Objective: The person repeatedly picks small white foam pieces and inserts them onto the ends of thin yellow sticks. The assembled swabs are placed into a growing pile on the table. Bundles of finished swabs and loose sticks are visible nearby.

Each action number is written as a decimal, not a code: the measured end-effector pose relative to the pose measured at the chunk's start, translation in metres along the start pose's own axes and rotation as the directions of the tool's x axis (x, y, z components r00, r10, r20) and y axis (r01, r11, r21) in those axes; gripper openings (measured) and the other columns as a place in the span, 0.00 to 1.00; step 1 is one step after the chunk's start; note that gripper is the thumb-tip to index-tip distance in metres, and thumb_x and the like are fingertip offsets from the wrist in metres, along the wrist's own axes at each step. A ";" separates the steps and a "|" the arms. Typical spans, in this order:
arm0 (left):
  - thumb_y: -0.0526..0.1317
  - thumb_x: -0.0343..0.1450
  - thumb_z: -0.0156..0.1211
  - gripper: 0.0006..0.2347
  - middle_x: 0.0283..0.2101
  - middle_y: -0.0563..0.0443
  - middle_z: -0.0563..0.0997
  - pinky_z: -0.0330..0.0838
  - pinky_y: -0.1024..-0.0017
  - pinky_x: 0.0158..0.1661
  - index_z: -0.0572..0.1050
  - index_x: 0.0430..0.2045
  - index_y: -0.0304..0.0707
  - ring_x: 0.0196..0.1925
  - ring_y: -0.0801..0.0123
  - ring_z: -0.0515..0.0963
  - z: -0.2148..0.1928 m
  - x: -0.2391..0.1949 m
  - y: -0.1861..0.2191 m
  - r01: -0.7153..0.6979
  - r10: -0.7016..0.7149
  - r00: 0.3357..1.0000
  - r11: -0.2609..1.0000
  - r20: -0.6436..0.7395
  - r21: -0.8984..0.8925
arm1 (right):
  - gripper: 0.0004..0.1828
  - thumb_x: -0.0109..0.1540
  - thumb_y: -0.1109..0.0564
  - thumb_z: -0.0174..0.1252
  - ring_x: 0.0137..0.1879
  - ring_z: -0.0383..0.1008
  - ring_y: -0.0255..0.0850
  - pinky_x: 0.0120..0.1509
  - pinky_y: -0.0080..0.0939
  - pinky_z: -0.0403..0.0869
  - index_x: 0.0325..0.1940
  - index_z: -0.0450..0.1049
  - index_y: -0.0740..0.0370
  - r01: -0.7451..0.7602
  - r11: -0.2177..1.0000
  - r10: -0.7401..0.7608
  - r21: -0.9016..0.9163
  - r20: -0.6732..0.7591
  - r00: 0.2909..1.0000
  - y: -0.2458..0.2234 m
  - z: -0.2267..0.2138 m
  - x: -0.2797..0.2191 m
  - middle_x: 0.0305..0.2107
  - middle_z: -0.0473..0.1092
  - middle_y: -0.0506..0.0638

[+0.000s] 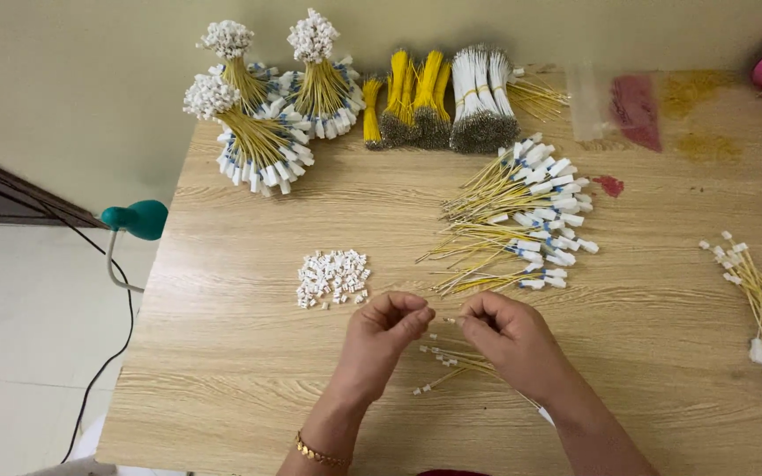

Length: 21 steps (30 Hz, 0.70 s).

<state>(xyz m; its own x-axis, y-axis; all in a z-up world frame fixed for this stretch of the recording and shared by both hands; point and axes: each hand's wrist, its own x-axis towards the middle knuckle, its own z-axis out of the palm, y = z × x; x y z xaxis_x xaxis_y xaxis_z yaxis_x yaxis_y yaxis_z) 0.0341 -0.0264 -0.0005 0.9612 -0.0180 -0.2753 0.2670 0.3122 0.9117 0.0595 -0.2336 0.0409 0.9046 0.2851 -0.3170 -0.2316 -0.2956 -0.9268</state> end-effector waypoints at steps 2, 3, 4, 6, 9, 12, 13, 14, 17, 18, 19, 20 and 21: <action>0.31 0.71 0.64 0.04 0.34 0.51 0.83 0.77 0.75 0.40 0.79 0.37 0.30 0.36 0.74 0.80 0.002 -0.002 -0.006 0.015 -0.013 1.000 0.998 0.022 -0.068 | 0.05 0.61 0.59 0.58 0.28 0.59 0.28 0.30 0.33 0.62 0.33 0.75 0.63 -0.011 1.000 0.011 0.008 -0.004 1.000 -0.005 0.001 -0.003 0.22 0.64 0.40; 0.30 0.71 0.65 0.04 0.33 0.49 0.83 0.76 0.73 0.39 0.79 0.37 0.29 0.35 0.71 0.79 0.003 -0.003 -0.009 0.027 -0.022 0.999 0.991 0.043 -0.134 | 0.04 0.61 0.59 0.58 0.28 0.60 0.28 0.30 0.33 0.63 0.33 0.75 0.63 -0.018 1.000 0.019 0.017 -0.006 1.000 -0.008 0.001 -0.004 0.22 0.65 0.40; 0.30 0.71 0.65 0.04 0.33 0.49 0.83 0.76 0.73 0.39 0.79 0.37 0.29 0.35 0.71 0.79 0.005 -0.004 -0.010 0.029 -0.023 0.999 0.990 0.044 -0.135 | 0.04 0.61 0.59 0.58 0.28 0.60 0.28 0.30 0.33 0.63 0.33 0.75 0.63 -0.020 1.000 0.020 0.016 -0.008 1.000 -0.008 0.000 -0.005 0.22 0.65 0.40; 0.30 0.73 0.62 0.04 0.34 0.49 0.83 0.77 0.73 0.42 0.79 0.38 0.28 0.36 0.71 0.80 0.009 -0.007 -0.010 0.054 -0.023 0.993 0.963 0.118 -0.264 | 0.06 0.61 0.59 0.59 0.28 0.60 0.28 0.30 0.33 0.63 0.32 0.74 0.63 0.010 1.000 -0.010 -0.010 -0.012 1.000 -0.007 0.000 -0.006 0.22 0.65 0.40; 0.31 0.75 0.61 0.04 0.36 0.47 0.83 0.76 0.72 0.43 0.77 0.40 0.28 0.38 0.70 0.79 0.010 -0.007 -0.018 0.035 0.021 0.987 0.936 0.156 -0.350 | 0.05 0.60 0.59 0.59 0.28 0.62 0.28 0.30 0.33 0.66 0.32 0.75 0.63 0.046 0.996 -0.049 -0.080 -0.033 0.998 -0.004 0.000 -0.005 0.22 0.67 0.41; 0.30 0.74 0.60 0.05 0.38 0.47 0.83 0.77 0.71 0.44 0.77 0.42 0.30 0.39 0.69 0.80 0.014 -0.010 -0.014 0.063 -0.010 0.991 0.916 0.132 -0.397 | 0.05 0.59 0.59 0.60 0.28 0.64 0.29 0.31 0.33 0.68 0.32 0.75 0.63 0.049 0.984 -0.060 -0.168 -0.057 0.997 -0.005 0.001 -0.005 0.21 0.69 0.42; 0.30 0.74 0.60 0.05 0.38 0.47 0.83 0.77 0.71 0.44 0.77 0.42 0.30 0.39 0.69 0.80 0.014 -0.010 -0.014 0.063 -0.010 0.991 0.916 0.132 -0.397 | 0.05 0.59 0.59 0.60 0.28 0.64 0.29 0.31 0.33 0.68 0.32 0.75 0.63 0.049 0.984 -0.060 -0.168 -0.058 0.997 -0.008 0.002 -0.006 0.21 0.69 0.42; 0.30 0.73 0.60 0.07 0.38 0.47 0.82 0.77 0.71 0.45 0.77 0.44 0.30 0.40 0.69 0.80 0.014 -0.010 -0.014 0.082 -0.030 0.991 0.907 0.130 -0.413 | 0.05 0.59 0.59 0.60 0.28 0.65 0.29 0.31 0.34 0.68 0.32 0.75 0.63 0.026 0.987 -0.036 -0.156 -0.059 0.998 -0.012 0.002 -0.008 0.21 0.69 0.43; 0.29 0.73 0.60 0.08 0.39 0.47 0.83 0.78 0.70 0.46 0.78 0.45 0.29 0.41 0.68 0.81 0.012 -0.010 -0.017 0.114 -0.057 0.988 0.892 0.141 -0.438 | 0.06 0.59 0.58 0.61 0.28 0.66 0.30 0.31 0.34 0.69 0.32 0.76 0.64 0.000 0.988 -0.010 -0.157 -0.066 0.998 -0.018 0.003 -0.009 0.21 0.71 0.44; 0.29 0.73 0.60 0.07 0.39 0.46 0.83 0.78 0.69 0.47 0.78 0.44 0.29 0.41 0.67 0.81 0.012 -0.010 -0.019 0.127 -0.063 0.986 0.886 0.155 -0.447 | 0.06 0.59 0.58 0.61 0.28 0.67 0.30 0.31 0.34 0.70 0.32 0.76 0.64 -0.003 0.985 -0.009 -0.171 -0.072 0.997 -0.020 0.003 -0.010 0.21 0.72 0.44; 0.29 0.73 0.60 0.07 0.39 0.46 0.83 0.78 0.69 0.47 0.78 0.44 0.29 0.41 0.67 0.81 0.012 -0.011 -0.019 0.128 -0.064 0.986 0.886 0.156 -0.446 | 0.06 0.59 0.58 0.61 0.28 0.67 0.30 0.31 0.34 0.70 0.32 0.76 0.64 -0.004 0.985 -0.008 -0.170 -0.073 0.997 -0.021 0.003 -0.010 0.21 0.72 0.44; 0.29 0.73 0.60 0.07 0.39 0.47 0.83 0.78 0.69 0.47 0.79 0.44 0.29 0.41 0.68 0.81 0.012 -0.011 -0.018 0.119 -0.053 0.986 0.889 0.160 -0.441 | 0.06 0.59 0.58 0.62 0.27 0.68 0.30 0.31 0.35 0.71 0.32 0.76 0.64 0.013 0.979 -0.029 -0.202 -0.076 0.997 -0.022 0.003 -0.010 0.20 0.72 0.45; 0.29 0.73 0.60 0.07 0.40 0.47 0.83 0.78 0.70 0.47 0.79 0.43 0.29 0.41 0.68 0.81 0.012 -0.011 -0.018 0.110 -0.041 0.986 0.893 0.163 -0.436 | 0.07 0.58 0.58 0.62 0.27 0.68 0.31 0.31 0.35 0.71 0.31 0.76 0.64 0.030 0.972 -0.049 -0.234 -0.079 0.996 -0.024 0.003 -0.010 0.20 0.73 0.45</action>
<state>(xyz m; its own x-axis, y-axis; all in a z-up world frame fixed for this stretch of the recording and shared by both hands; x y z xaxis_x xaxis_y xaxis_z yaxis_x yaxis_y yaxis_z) 0.0193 -0.0433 -0.0105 0.9478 -0.1856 -0.2592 0.3134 0.6913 0.6510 0.0548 -0.2270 0.0657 0.9403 0.2266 -0.2540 -0.1144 -0.4925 -0.8628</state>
